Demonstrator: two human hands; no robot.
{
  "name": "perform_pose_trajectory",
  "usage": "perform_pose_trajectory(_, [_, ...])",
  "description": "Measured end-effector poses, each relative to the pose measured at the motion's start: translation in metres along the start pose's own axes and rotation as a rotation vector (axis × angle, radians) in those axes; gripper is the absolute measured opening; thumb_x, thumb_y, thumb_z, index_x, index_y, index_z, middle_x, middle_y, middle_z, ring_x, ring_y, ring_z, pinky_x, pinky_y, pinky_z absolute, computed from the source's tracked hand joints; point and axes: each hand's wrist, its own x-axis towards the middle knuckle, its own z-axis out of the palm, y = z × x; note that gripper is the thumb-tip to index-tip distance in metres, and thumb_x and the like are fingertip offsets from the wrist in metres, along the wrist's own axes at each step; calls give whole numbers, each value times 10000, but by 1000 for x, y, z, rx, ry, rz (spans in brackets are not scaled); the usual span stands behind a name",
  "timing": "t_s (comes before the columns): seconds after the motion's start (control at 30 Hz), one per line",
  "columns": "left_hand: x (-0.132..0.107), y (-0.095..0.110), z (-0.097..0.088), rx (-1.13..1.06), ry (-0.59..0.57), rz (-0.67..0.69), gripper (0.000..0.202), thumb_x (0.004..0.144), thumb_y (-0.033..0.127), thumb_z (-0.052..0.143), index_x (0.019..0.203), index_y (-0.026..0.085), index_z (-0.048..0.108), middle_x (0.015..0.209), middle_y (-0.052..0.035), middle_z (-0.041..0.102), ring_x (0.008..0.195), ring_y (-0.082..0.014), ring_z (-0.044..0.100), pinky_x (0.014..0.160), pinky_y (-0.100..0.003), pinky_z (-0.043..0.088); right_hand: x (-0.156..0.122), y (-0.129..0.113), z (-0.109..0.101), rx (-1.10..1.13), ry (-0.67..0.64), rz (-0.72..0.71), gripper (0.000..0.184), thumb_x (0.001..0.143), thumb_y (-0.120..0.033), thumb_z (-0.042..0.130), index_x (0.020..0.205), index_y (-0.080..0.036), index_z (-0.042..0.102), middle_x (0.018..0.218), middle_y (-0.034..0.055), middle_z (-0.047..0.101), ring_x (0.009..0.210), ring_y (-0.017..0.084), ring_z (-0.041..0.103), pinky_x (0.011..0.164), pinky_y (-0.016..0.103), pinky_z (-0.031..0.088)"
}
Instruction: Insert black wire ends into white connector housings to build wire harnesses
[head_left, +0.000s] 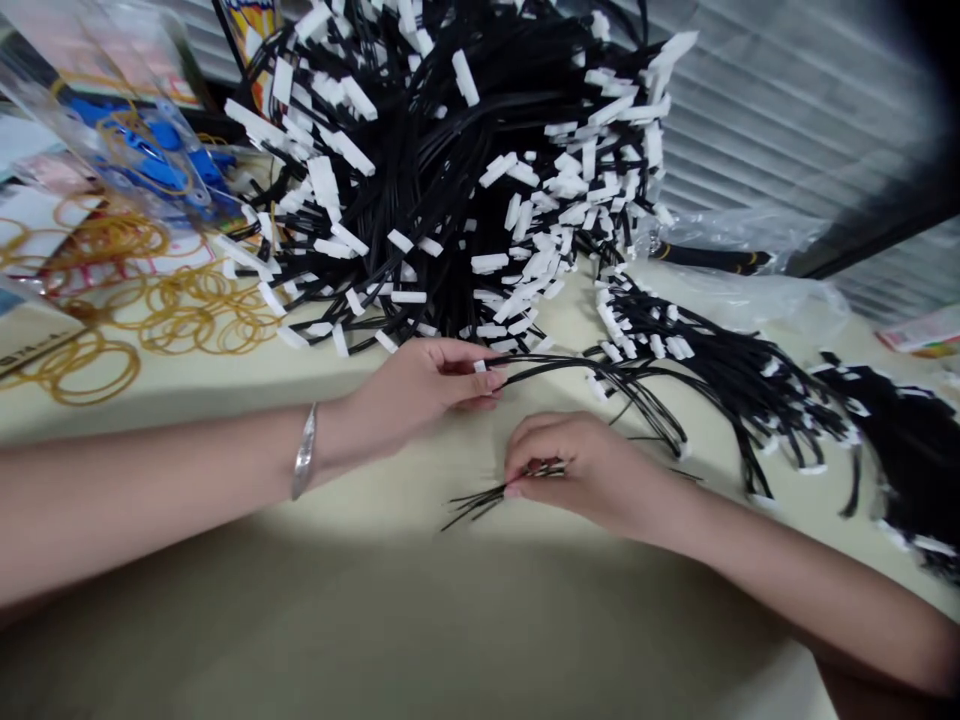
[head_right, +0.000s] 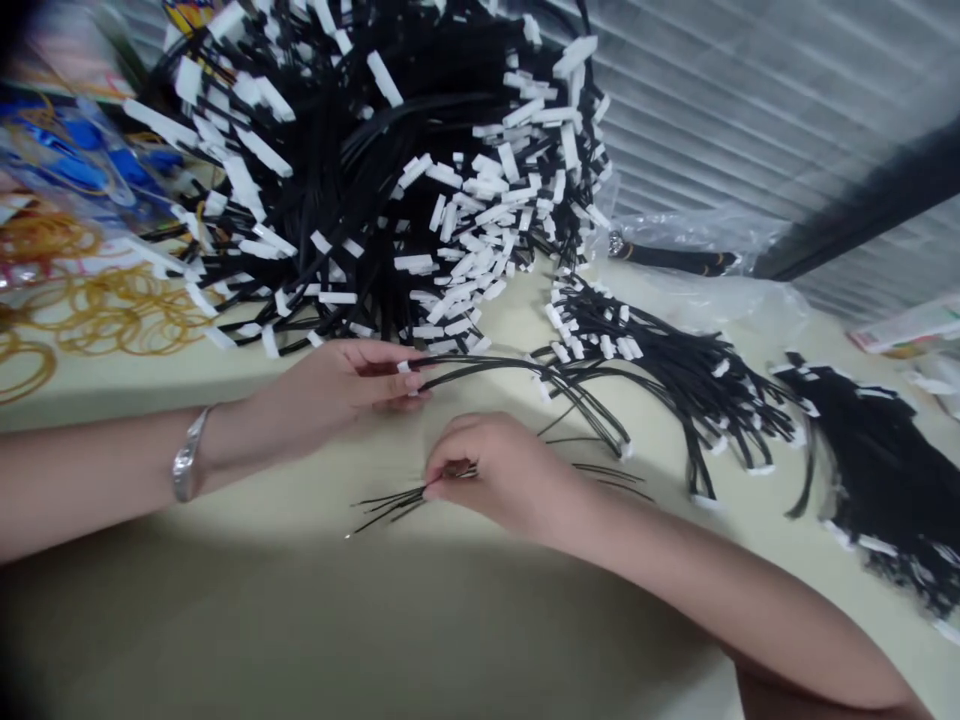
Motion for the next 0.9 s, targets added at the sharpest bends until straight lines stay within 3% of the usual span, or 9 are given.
perform_pose_trajectory(0.17, [2,-3,-1,5,-32,12,254,712,195,709,957,141,676,724,13,672,650,-78,594,654,-201,498,-1,-6,-18,59,-13,80,110,851,-240,538,776,-178,586,748,-29,593,674,65,518,593,180,390])
perform_pose_trajectory(0.3, [1,-4,-1,172,-57,32,251,810,204,599,1050,159,657,858,-5,676,745,-84,583,730,-203,480,-8,-2,-34,-35,215,58,130,883,-237,469,806,-190,563,650,-46,502,551,56,403,480,179,310])
perform_pose_trajectory(0.4, [2,-7,-2,346,-67,109,283,840,167,538,1097,199,652,866,6,658,768,-83,563,732,-180,462,-10,7,-41,-183,415,-24,114,846,-153,491,808,-186,593,697,-35,540,578,52,438,500,182,320])
perform_pose_trajectory(0.47, [3,-9,-3,379,-62,130,284,843,181,539,1097,230,656,836,15,660,758,-81,567,714,-164,461,-9,13,-42,-215,475,-90,124,823,-115,505,805,-182,608,705,-33,555,585,47,458,504,176,328])
perform_pose_trajectory(0.63, [5,-11,-2,282,17,40,323,823,223,599,1146,239,603,876,10,681,731,-70,607,689,-137,485,-1,22,-40,-188,539,-185,139,794,-73,540,744,-172,624,691,-35,575,599,32,484,527,151,356])
perform_pose_trajectory(0.9, [2,-10,0,283,31,39,358,801,170,630,1148,236,568,786,22,684,630,-58,622,619,-107,507,4,29,-33,-277,581,-221,162,758,-43,558,685,-155,650,722,1,612,646,70,525,574,193,390])
